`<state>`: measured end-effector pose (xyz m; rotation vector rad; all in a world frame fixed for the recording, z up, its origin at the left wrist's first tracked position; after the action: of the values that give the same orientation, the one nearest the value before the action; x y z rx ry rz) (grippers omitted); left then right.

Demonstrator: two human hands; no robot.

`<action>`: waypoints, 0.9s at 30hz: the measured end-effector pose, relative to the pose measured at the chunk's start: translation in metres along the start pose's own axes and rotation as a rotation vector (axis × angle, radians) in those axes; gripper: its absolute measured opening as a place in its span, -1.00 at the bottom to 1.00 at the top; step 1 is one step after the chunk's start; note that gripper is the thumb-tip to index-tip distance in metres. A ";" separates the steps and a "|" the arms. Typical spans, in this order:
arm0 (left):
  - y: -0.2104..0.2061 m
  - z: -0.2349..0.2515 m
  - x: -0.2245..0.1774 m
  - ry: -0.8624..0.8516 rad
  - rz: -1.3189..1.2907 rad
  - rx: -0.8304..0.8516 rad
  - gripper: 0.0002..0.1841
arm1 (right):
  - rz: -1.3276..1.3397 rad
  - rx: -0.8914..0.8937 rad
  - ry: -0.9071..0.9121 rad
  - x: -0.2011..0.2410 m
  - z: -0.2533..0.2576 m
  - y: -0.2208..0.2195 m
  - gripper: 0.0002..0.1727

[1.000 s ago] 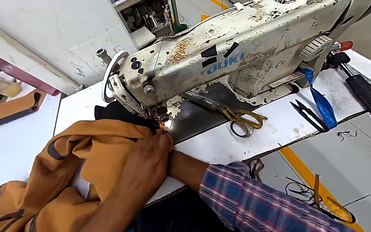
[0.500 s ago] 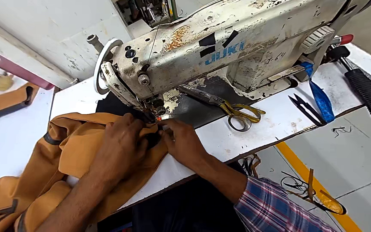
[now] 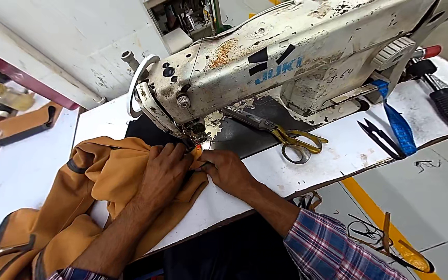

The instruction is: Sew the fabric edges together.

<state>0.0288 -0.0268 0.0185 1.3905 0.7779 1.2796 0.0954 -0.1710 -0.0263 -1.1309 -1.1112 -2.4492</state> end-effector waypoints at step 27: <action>-0.016 0.013 0.041 -0.009 -0.048 0.196 -0.73 | -0.202 0.354 0.411 -0.013 -0.002 0.011 -0.78</action>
<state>0.0530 0.0123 0.0159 1.5224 0.9452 1.1843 0.1083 -0.1814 -0.0309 -0.4072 -1.4908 -2.3396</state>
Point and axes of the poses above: each hand's wrist, its own z-axis towards the middle knuckle, its own y-axis out of the back of the hand, x = y × z, the point moved 4 cm from there along z, towards the middle knuckle, and after that the axes turned 5 degrees about x, right-handed, at the moved point
